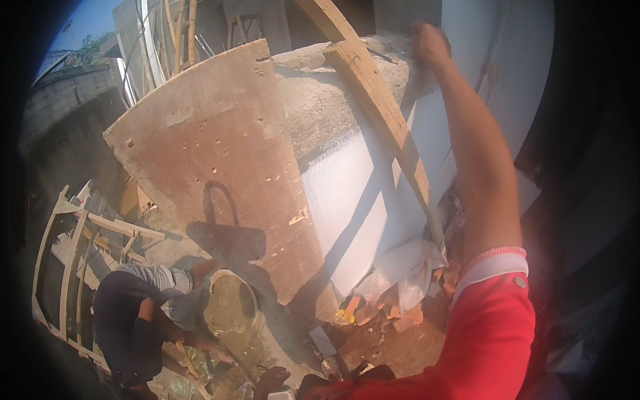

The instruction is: The person scoops mortar from a bucket with a trowel and applies it to a partially built brick wall. They then place a white rectangular block onto the mortar bed and tap it into position.

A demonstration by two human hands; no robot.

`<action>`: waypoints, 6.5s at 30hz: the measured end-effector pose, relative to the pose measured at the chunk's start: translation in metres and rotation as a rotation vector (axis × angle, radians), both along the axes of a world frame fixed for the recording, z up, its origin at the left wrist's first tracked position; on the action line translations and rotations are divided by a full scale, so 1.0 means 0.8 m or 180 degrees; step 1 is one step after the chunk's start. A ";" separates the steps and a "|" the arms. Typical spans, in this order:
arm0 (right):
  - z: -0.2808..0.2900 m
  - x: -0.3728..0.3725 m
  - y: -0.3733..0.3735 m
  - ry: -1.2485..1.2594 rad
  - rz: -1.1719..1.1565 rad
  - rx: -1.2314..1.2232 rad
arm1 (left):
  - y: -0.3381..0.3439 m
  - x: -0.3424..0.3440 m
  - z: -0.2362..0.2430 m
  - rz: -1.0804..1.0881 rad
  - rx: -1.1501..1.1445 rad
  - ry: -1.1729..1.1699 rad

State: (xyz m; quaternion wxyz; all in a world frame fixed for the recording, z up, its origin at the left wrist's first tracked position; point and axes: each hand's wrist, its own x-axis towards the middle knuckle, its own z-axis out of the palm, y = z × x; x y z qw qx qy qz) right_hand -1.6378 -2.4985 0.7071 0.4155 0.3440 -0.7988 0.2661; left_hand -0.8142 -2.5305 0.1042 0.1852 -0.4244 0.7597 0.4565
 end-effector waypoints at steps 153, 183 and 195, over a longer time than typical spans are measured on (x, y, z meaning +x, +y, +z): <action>-1.027 2.192 0.697 -0.0598 0.4208 0.7785 | 1.271 0.727 -0.276 1.2999 0.0841 0.4752; -0.822 2.735 2.008 0.4785 0.7714 0.8556 | 1.687 1.005 0.033 1.0335 -0.3549 0.5828; -0.908 2.765 2.170 0.5943 0.5244 0.7394 | 1.821 1.087 -0.020 1.0187 -0.4307 0.6512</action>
